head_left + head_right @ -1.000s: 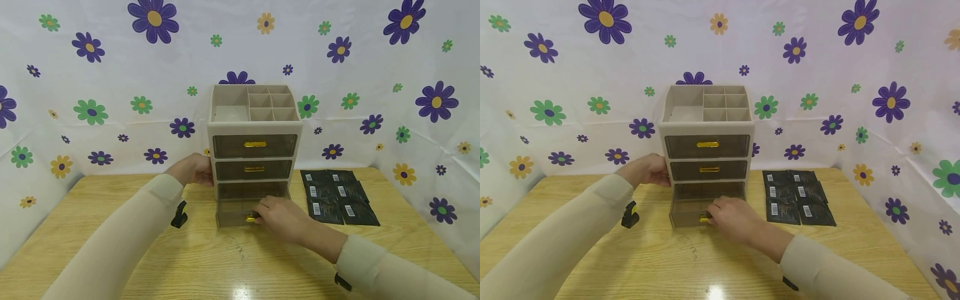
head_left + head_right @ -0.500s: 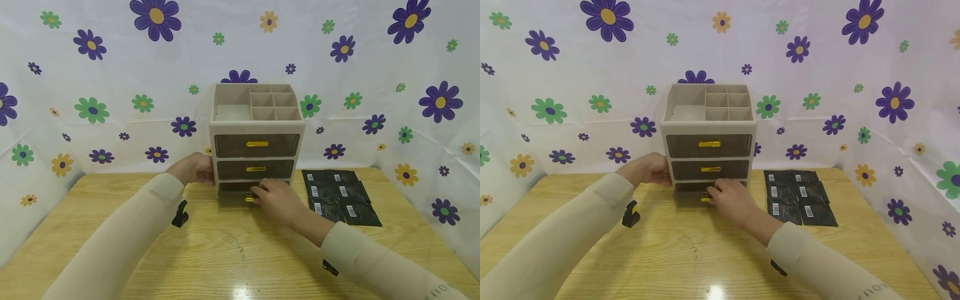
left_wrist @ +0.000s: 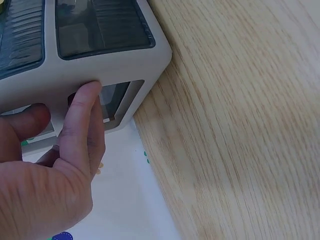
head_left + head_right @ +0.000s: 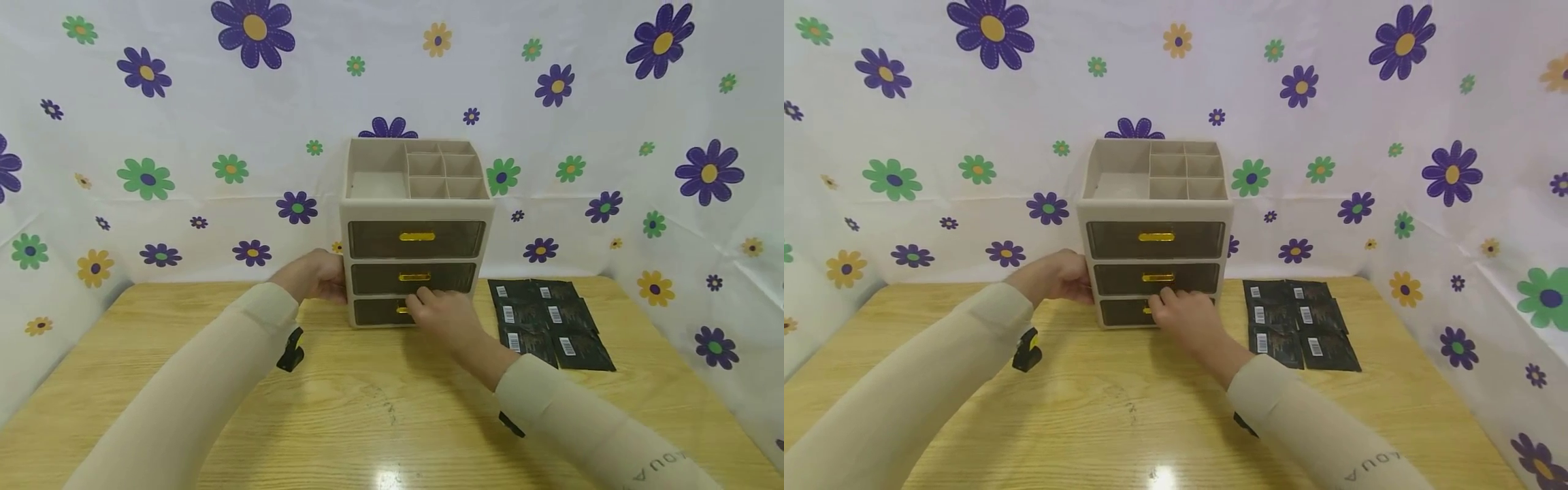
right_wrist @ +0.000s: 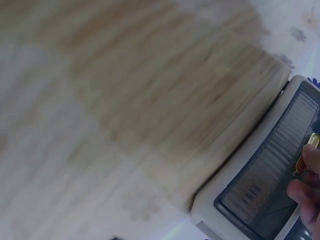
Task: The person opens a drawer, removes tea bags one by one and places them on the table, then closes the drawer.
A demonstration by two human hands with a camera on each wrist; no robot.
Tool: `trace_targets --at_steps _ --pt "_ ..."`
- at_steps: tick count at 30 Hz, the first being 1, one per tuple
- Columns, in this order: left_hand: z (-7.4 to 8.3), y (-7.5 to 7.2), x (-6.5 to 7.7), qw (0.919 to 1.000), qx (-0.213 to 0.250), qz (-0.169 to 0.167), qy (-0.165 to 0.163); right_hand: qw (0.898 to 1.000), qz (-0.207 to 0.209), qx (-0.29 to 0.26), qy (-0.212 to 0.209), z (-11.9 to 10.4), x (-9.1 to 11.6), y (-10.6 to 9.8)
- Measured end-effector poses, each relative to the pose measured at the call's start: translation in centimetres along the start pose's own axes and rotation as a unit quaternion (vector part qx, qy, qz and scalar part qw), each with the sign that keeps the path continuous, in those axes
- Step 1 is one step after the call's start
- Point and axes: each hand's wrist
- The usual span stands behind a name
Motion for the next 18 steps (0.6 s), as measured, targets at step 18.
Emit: trace_targets --at_steps 18 --pt "-2.9 -0.6 0.4 0.9965 0.027 0.060 0.052 0.973 -0.128 -0.165 0.097 0.5 1.5 -0.6"
Point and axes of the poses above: each hand's wrist, its own x-axis away from the middle knuckle, its own y-axis out of the palm, z = x × y, and after that the axes turned 7 degrees about z, right-handed
